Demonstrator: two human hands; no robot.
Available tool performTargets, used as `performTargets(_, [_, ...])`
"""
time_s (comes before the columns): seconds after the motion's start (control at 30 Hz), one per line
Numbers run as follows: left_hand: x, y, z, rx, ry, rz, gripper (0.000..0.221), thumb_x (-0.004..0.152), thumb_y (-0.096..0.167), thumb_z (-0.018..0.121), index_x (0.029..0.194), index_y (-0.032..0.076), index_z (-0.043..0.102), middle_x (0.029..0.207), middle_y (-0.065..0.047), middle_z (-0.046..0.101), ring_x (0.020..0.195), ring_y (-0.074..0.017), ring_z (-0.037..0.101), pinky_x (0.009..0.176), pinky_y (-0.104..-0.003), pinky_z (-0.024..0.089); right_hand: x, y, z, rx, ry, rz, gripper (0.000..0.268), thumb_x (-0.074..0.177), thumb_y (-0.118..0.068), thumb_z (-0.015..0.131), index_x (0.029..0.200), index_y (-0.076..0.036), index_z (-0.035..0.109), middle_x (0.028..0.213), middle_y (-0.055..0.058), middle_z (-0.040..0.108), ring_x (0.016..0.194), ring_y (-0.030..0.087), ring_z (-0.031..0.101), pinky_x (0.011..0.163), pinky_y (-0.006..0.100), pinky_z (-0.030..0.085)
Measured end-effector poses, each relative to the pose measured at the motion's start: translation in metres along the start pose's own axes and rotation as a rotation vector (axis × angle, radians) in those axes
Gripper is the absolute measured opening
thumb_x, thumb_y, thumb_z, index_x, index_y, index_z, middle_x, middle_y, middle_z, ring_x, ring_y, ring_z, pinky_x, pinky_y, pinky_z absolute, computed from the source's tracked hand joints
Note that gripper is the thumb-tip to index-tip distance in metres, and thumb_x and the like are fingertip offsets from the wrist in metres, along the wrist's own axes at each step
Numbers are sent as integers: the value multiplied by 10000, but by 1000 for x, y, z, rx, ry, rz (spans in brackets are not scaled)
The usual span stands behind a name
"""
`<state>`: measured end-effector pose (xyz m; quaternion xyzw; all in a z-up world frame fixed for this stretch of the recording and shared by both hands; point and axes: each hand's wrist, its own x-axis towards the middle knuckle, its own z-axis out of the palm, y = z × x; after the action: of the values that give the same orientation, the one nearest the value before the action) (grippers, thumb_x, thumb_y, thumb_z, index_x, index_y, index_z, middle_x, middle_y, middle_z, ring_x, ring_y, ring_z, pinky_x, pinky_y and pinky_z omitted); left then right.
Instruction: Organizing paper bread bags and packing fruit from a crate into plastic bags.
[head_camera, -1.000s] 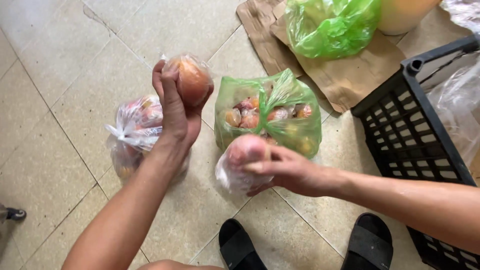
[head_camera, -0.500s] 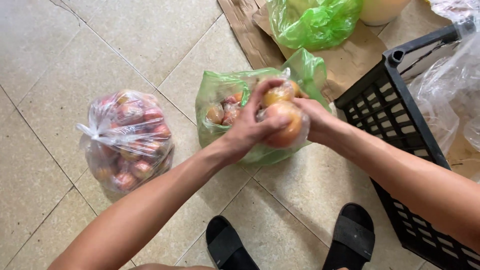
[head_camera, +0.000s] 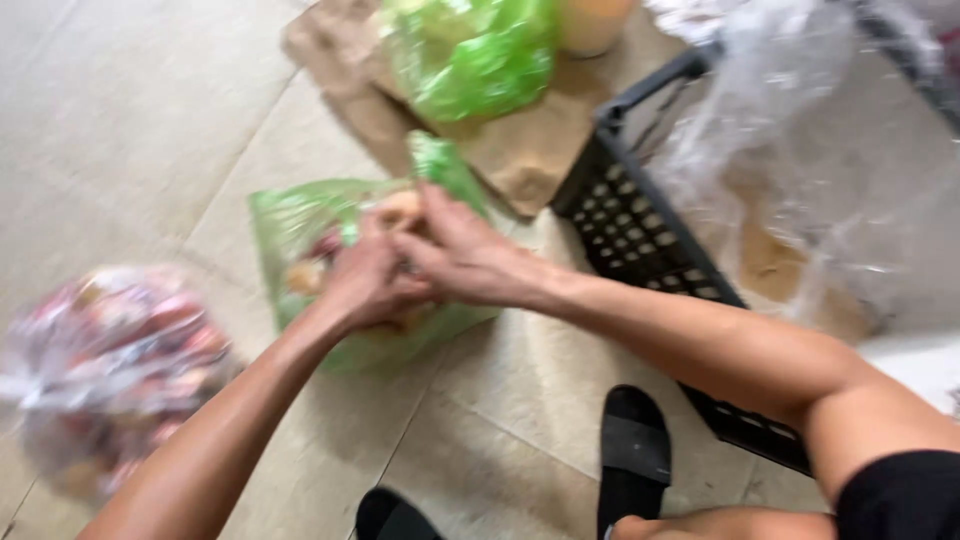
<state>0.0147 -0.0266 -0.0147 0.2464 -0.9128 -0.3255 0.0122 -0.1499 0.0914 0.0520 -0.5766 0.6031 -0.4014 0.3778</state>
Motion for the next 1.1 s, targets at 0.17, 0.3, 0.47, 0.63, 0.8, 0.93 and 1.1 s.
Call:
performTargets(0.17, [-1,7,-39,226,-8,-284,899,754,617,737,1550,344,420,1555,-269,337,1222,-479,589,942,-543,543,6,8,-6,41,58,100,899,997,-324,553,1593,101,31,1416,296,547,1315,370,561,1137,436,427])
performTargets(0.3, [-9,1,-46,271,-36,-279,807,793,618,695,1516,333,481,1446,-252,485,1173,-453,628,932,-526,553,7,17,-8,27,122,47,940,1023,-341,611,1586,104,3,1523,354,429,1432,419,443,1188,459,361])
performTargets(0.47, [-27,-4,-60,285,-93,-356,720,838,660,609,1441,270,566,1246,-127,725,1110,-369,699,945,-491,554,9,40,-9,163,146,37,1047,944,-358,575,1611,62,-114,1497,301,468,1389,356,501,1176,414,379])
performTargets(0.63, [-61,-13,-73,547,-69,-553,775,937,726,491,1566,294,355,1330,-262,588,1011,-408,676,830,-535,565,3,-8,-25,146,81,302,1014,857,-411,633,1615,-73,50,1426,250,591,1250,321,638,1019,432,556])
performTargets(0.8, [-77,4,-86,707,68,-695,888,921,260,590,1648,355,90,1551,-325,321,630,-249,627,487,-385,576,1,15,-26,-3,14,210,1099,928,-406,659,1624,-115,-140,1575,288,343,1397,352,466,1111,457,455])
performTargets(0.93, [-92,34,-84,780,143,-601,1079,854,-180,599,1652,338,90,1416,-329,438,497,-124,536,363,-259,534,-3,7,-43,-248,-97,224,963,960,-423,587,1588,-142,-87,1609,244,267,1345,389,493,1066,523,443])
performTargets(1.1, [-115,27,-82,563,367,-281,960,911,-43,695,1659,281,187,1123,-194,590,552,-135,534,418,-259,504,-9,12,-66,-488,-496,455,529,1000,-496,550,1479,-278,489,1337,72,686,1104,263,728,951,489,576])
